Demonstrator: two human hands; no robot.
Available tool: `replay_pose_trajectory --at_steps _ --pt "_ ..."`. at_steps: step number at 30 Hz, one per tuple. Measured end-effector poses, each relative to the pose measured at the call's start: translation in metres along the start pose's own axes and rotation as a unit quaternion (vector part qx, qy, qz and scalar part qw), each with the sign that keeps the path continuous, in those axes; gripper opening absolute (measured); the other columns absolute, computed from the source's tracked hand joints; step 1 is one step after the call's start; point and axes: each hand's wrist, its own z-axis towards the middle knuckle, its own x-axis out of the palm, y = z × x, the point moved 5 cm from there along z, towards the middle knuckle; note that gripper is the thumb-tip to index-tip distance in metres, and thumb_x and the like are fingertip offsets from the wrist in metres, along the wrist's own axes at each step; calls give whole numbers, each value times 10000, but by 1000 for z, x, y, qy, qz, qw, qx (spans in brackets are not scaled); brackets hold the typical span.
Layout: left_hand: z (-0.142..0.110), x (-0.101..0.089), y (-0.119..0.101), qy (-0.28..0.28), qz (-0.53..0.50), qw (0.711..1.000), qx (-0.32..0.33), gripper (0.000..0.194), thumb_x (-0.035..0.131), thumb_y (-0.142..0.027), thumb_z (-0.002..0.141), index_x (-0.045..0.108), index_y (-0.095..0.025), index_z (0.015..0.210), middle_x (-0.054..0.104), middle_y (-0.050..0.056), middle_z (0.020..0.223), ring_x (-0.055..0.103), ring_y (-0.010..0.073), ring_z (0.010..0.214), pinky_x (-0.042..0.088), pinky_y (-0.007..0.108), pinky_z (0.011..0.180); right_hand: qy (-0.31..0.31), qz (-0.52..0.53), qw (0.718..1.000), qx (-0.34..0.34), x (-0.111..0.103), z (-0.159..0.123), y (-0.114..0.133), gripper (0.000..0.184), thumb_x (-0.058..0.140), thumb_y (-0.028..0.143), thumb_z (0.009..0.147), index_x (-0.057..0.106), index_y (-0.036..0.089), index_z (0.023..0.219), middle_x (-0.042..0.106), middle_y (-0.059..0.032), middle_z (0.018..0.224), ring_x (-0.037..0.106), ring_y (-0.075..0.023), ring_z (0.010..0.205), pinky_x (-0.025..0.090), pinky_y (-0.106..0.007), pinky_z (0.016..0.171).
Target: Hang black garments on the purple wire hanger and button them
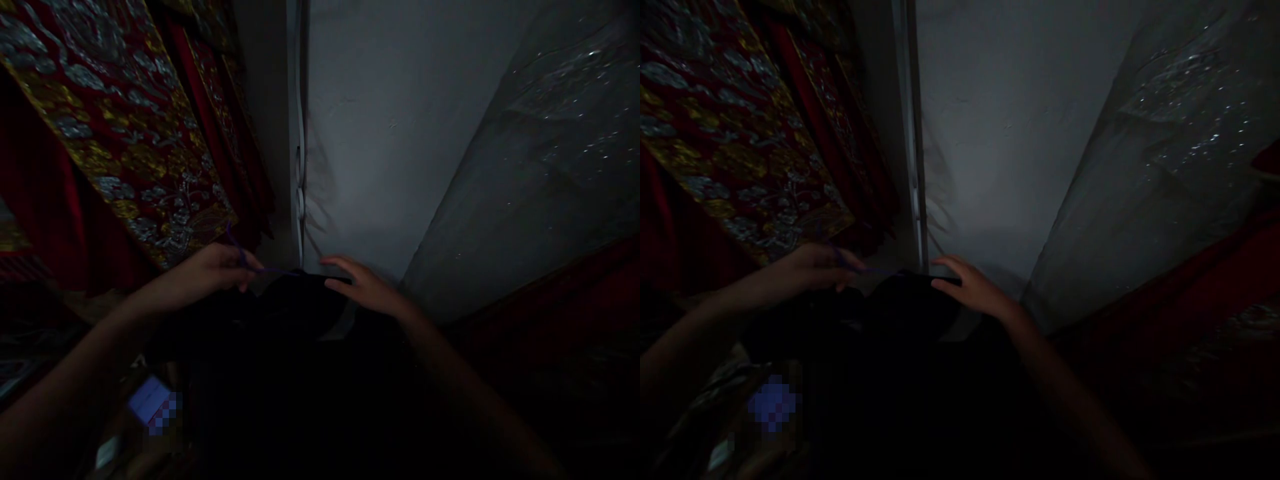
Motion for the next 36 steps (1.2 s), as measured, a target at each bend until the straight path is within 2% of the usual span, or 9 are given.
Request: replay_pose_trajectory --at_steps 2,4,8,10,13,16,19,27,36 --pt "13 -17 -3 -104 -8 994 33 293 726 -441 772 726 -195 931 680 19 667 609 151 562 470 242 495 34 90 994 52 6 6 -13 433 618 624 874 714 204 830 699 -31 784 661 -203 763 555 -330 705" --pt "22 -32 -7 -230 -3 969 90 378 743 -430 770 678 -187 1052 722 41 790 668 178 655 548 287 596 -50 176 979 91 -6 17 -19 489 658 684 808 689 199 757 665 -5 678 609 -171 631 514 -294 613" --pt "14 -40 -14 -463 118 850 222 427 690 -382 851 586 -245 1242 680 86 1213 654 256 1103 544 424 964 -235 249 935 93 -50 56 -14 521 827 690 568 704 223 764 707 -12 728 639 -194 661 535 -318 656" --pt "7 -26 -11 -499 197 807 248 306 612 -346 910 614 -249 1201 671 90 1206 625 274 1148 505 451 1017 -277 247 926 72 -74 75 -8 519 839 690 535 701 234 739 718 -19 741 659 -208 692 548 -331 684" --pt "15 13 4 -365 263 855 258 340 516 -311 957 588 -257 1285 703 66 1020 690 232 938 548 372 868 -313 233 920 37 -100 87 -3 479 825 678 575 695 242 725 724 -18 751 682 -214 733 558 -335 713" --pt "38 58 33 -163 277 929 182 591 457 -293 979 302 -309 1549 719 25 954 716 192 769 543 301 720 -318 219 922 32 -106 86 -4 463 805 666 624 691 235 751 729 -26 764 698 -223 767 564 -344 714" --pt "58 84 57 -91 305 943 98 628 431 -293 983 230 -290 1578 743 41 944 740 232 793 540 325 710 -327 225 917 43 -103 88 -6 458 809 650 627 687 228 758 737 -36 782 704 -225 786 570 -343 716" --pt "57 100 66 -153 269 946 93 321 433 -463 1002 593 -256 1187 688 123 1148 709 284 957 562 408 815 -375 250 892 41 -112 73 -16 428 801 619 658 687 230 799 753 -45 857 721 -236 863 580 -366 801" --pt "30 162 101 -205 19 970 132 205 536 -345 966 505 -302 1164 660 75 1070 682 240 993 566 420 878 -474 169 860 82 -87 -6 -60 427 697 580 764 657 201 957 722 -68 1011 654 -245 1044 501 -407 960"
